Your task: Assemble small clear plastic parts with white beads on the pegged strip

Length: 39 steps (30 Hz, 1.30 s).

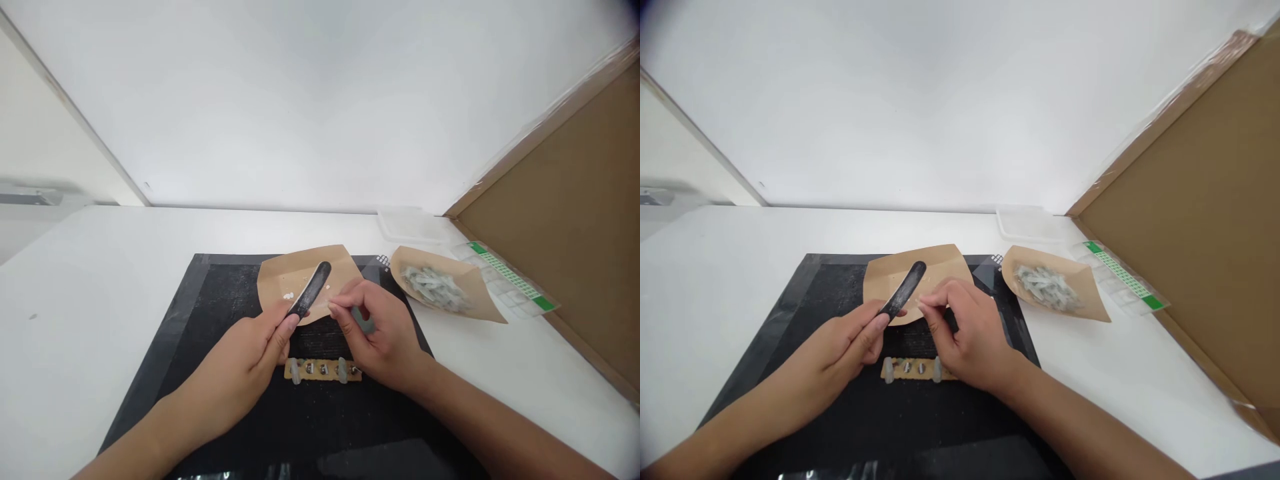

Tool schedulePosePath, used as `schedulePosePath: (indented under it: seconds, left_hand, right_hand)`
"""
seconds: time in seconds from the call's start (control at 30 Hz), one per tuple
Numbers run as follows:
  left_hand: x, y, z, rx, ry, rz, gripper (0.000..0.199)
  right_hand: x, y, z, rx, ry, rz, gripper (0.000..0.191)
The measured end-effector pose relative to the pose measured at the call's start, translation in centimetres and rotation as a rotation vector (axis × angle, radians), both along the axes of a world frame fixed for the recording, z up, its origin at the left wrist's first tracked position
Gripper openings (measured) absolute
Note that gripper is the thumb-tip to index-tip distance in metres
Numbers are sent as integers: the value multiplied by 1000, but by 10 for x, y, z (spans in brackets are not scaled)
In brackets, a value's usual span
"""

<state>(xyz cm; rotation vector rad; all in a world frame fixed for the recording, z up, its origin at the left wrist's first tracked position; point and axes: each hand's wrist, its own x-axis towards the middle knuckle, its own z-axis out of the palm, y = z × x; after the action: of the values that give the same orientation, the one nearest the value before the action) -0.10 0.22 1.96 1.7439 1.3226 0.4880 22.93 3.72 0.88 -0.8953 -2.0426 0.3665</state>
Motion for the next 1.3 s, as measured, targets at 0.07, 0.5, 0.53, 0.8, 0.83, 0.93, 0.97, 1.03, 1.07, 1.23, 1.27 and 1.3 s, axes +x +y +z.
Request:
schedulePosePath:
  seconds: [0.07,0.5,0.53,0.8,0.83,0.93,0.97,1.03,1.07,1.23,1.27,1.3]
  left_hand:
    - [0,2,0,15,33,-30,43]
    - [3,-8,2,153,44,-16,46]
    - [3,-7,1,183,46,-22,46]
    - [5,-5,3,288,55,-13,40]
    - [5,-4,3,299,62,-14,39]
    - [3,-4,2,302,74,-1,38]
    - [3,-4,2,297,80,1,38]
    - [2,-4,1,289,87,-6,38]
    - [2,-4,1,290,87,-10,37]
    - [3,-3,2,297,90,-4,38]
    - [4,-3,2,297,94,-9,38]
    - [4,-3,1,298,95,-14,38]
  right_hand:
    - [-1,0,0,4,-16,-1,7]
    - [-19,-1,-6,291,-259,-72,24]
    - [-19,0,-5,285,-278,-44,25]
    - [-18,6,-1,305,-295,-9,22]
    - [-19,6,-1,307,-305,-1,23]
    - [-20,6,-2,336,-266,-79,25]
    - [-21,7,-3,334,-265,-80,26]
    - [-21,7,-3,317,-284,-29,26]
    - [-21,8,-3,315,-284,-17,26]
    - [-22,8,-4,332,-226,-103,26]
    - [-22,8,-5,333,-238,-77,26]
    - [-23,7,-5,342,-248,-62,26]
